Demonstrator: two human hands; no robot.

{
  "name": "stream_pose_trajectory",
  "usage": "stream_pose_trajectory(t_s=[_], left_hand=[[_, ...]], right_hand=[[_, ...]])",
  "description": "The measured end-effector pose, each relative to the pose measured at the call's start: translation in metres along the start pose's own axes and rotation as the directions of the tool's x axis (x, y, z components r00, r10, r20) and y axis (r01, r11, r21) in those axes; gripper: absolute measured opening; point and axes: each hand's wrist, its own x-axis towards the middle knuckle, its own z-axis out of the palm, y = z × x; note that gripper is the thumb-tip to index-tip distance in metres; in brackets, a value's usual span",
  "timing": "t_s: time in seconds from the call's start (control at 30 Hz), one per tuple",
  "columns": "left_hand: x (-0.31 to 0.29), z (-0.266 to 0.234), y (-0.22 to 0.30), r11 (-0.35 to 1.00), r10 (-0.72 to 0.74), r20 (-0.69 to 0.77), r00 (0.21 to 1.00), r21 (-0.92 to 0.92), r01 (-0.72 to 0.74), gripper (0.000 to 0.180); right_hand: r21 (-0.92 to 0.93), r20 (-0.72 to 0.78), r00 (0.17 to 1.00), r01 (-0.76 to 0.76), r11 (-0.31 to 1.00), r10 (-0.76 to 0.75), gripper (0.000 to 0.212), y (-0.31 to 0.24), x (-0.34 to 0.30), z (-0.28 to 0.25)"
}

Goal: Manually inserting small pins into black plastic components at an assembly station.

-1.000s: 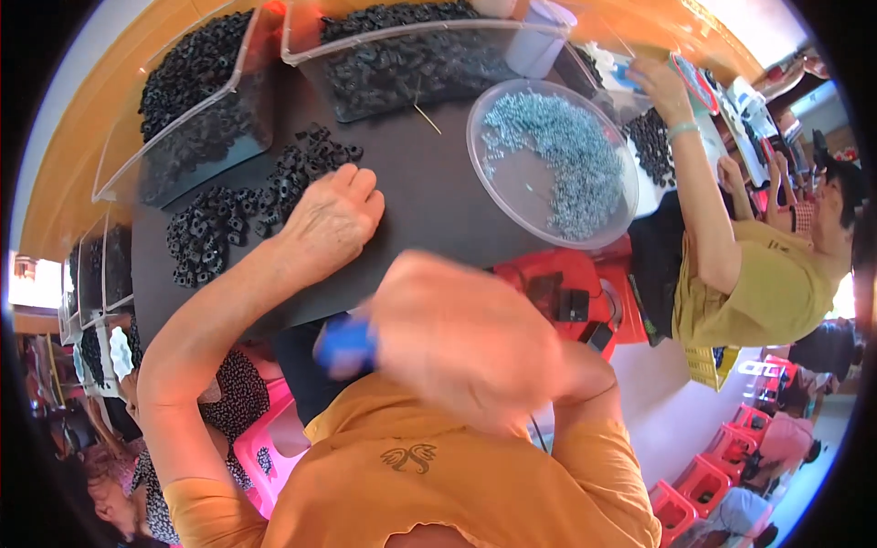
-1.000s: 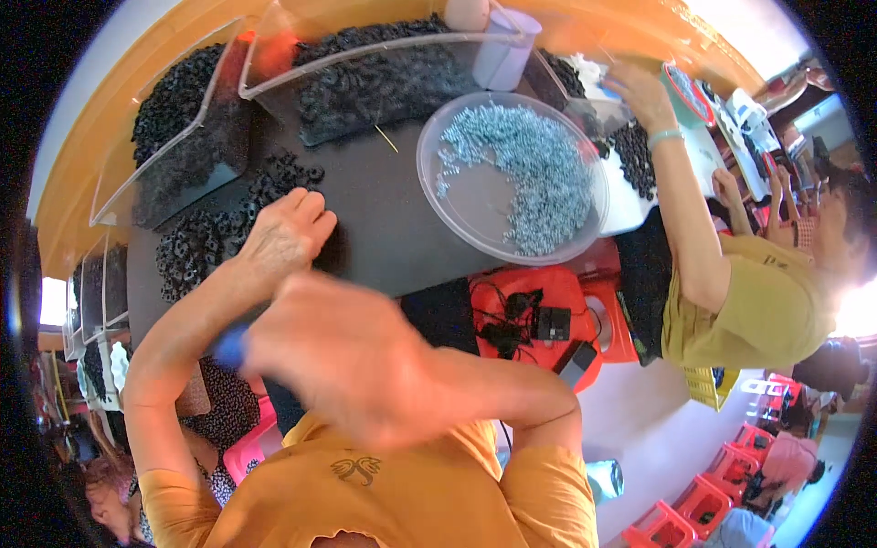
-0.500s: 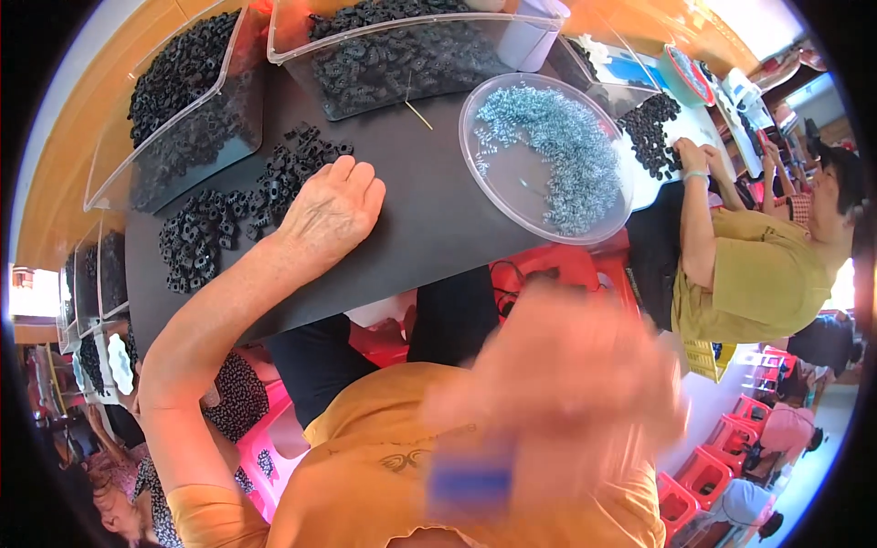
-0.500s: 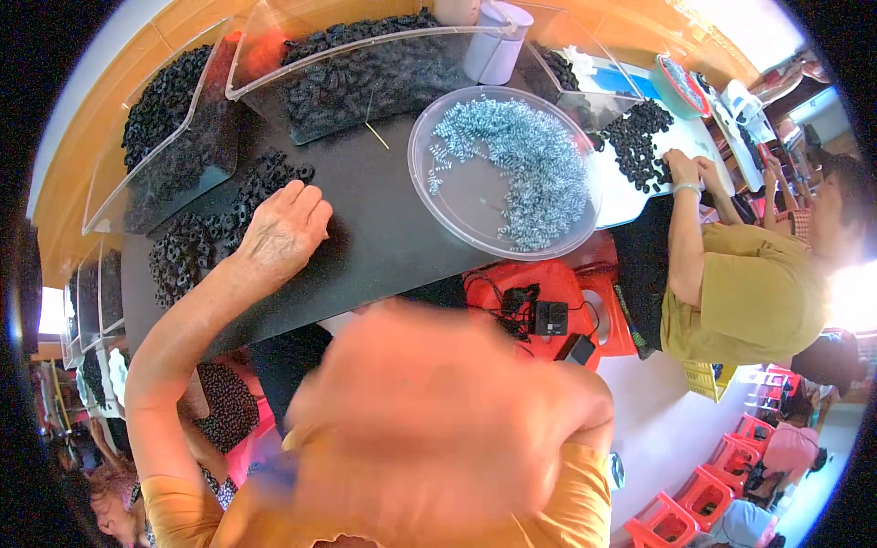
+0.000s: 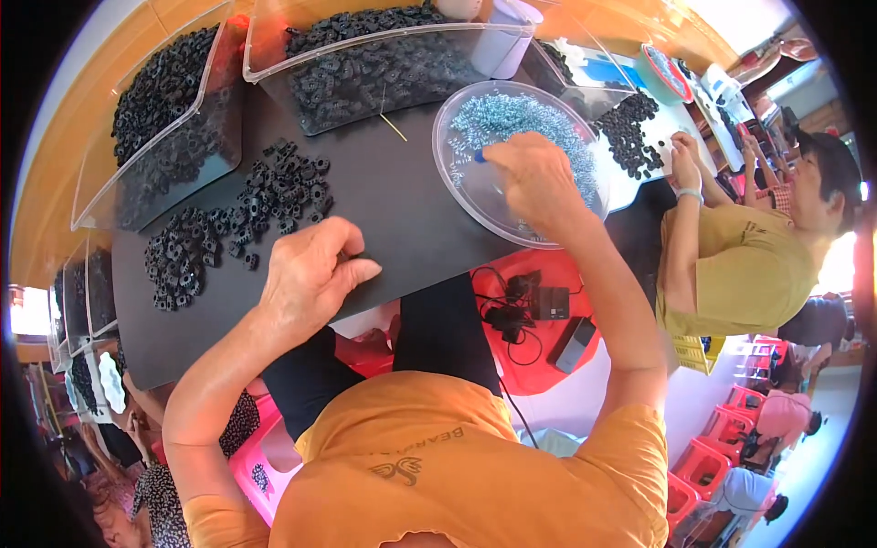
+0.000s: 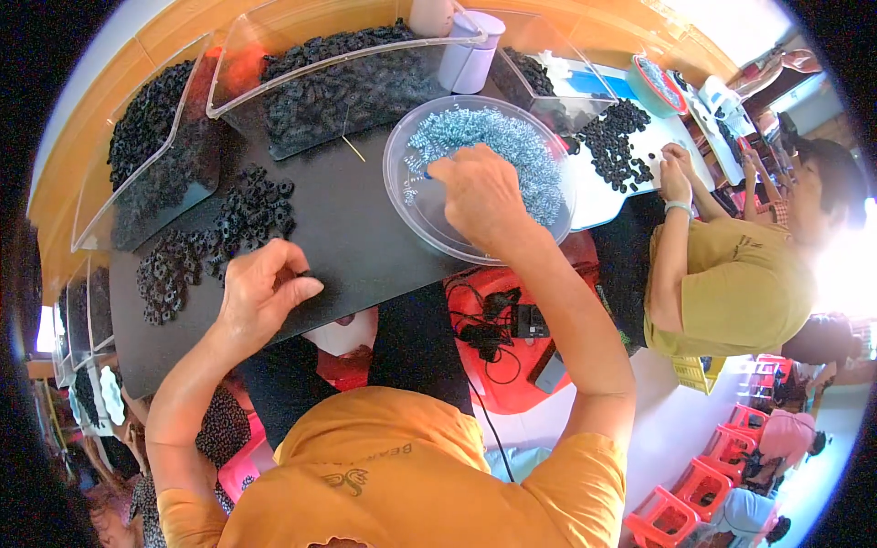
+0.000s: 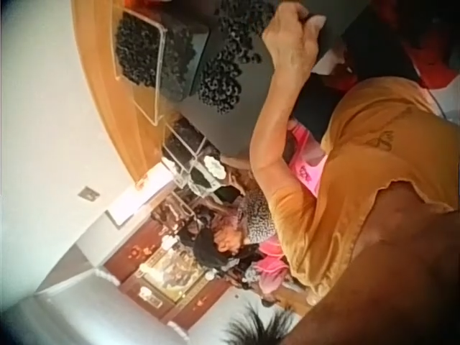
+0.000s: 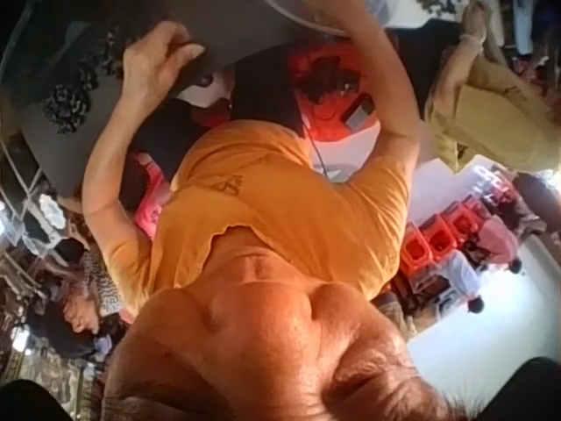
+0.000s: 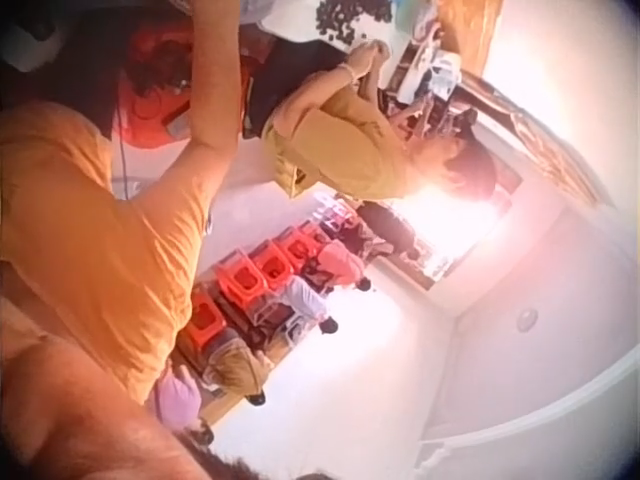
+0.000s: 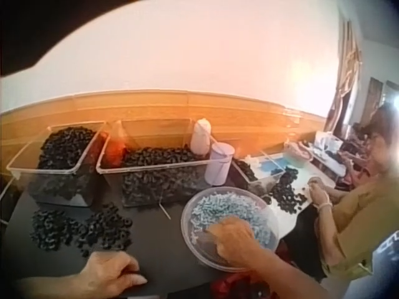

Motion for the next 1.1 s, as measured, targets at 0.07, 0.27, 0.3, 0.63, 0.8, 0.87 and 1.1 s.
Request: stream_pose_trajectory(t_s=[0.07,0.27,0.3,0.63,0.8,0.87,1.1], left_hand=[[-0.008,0.006,0.001,0.999,-0.009,-0.039,0.999,-0.038,0.008,0.028],[-0.026,0.011,0.010,0.933,-0.219,0.020,0.976,-0.289,0.215,0.024],[-0.029,0.014,0.010,0.931,-0.219,0.020,0.975,-0.293,0.215,0.024],[-0.048,0.024,0.000,0.775,-0.381,-0.005,0.925,-0.548,0.316,0.021],[-0.054,0.026,0.002,0.719,-0.438,0.008,0.899,-0.597,0.356,0.020],[-0.053,0.025,0.001,0.708,-0.440,-0.002,0.898,-0.616,0.346,0.020],[-0.056,0.025,-0.006,0.646,-0.451,0.034,0.892,-0.676,0.353,0.021]], right_hand=[[0.023,0.031,0.999,0.043,0.999,-0.044,0.023,-0.001,-0.001,0.006],[-0.016,0.023,0.999,0.038,0.999,-0.038,0.019,0.009,-0.004,0.000],[0.031,-0.050,0.999,0.006,0.999,-0.005,0.016,0.011,-0.002,-0.004],[0.041,0.120,0.991,-0.062,0.997,0.056,0.014,-0.004,-0.001,0.015],[-0.052,0.148,0.989,0.004,0.999,0.004,0.013,0.001,0.004,0.021],[0.009,0.126,0.992,-0.013,1.000,0.012,0.014,0.003,0.003,0.020],[0.324,0.158,0.946,-0.319,0.891,0.282,0.019,0.002,0.005,0.006]])
